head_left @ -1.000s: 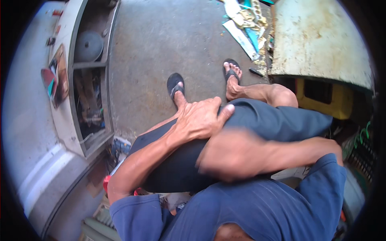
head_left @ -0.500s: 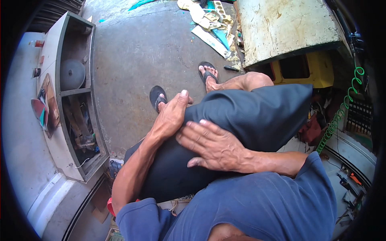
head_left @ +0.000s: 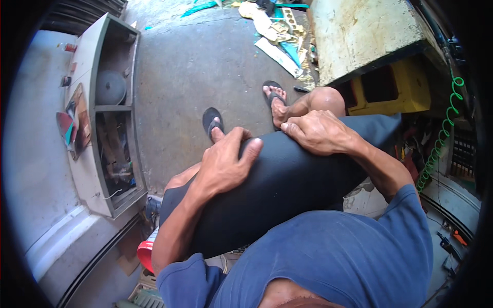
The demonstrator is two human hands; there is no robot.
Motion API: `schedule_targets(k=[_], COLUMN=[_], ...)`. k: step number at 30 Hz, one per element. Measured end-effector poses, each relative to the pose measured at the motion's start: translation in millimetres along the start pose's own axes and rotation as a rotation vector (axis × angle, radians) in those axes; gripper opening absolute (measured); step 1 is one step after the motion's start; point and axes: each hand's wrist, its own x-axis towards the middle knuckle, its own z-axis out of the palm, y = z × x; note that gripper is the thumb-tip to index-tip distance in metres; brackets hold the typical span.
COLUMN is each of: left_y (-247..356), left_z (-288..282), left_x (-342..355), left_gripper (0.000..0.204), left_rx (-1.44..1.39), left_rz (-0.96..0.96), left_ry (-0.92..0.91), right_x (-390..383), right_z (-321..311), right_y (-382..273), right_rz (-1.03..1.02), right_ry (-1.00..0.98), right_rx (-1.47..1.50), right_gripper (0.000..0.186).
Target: The person reupholsters a motorcycle seat by stretching black fabric over a foam seat base and securing it with a pneumatic stapler.
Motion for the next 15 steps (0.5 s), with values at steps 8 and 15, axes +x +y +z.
schedule_targets(k=[8,15], left_y=[55.1,65.8], left_z=[37.8,27.4], left_x=[-5.8,43.8], left_gripper=[0.076,0.08], left_rx=[0.53,0.458], left_rz=[0.323,0.074], left_ry=[0.085,-0.244], right_x=[4.9,1.0], right_z=[12.1,17.5], right_y=[3.6,35.5], right_rz=[-0.093,-0.285], right_ry=[0.083,0.466], right_rx=[-0.016,-0.164], right_gripper=[0.05,0.03])
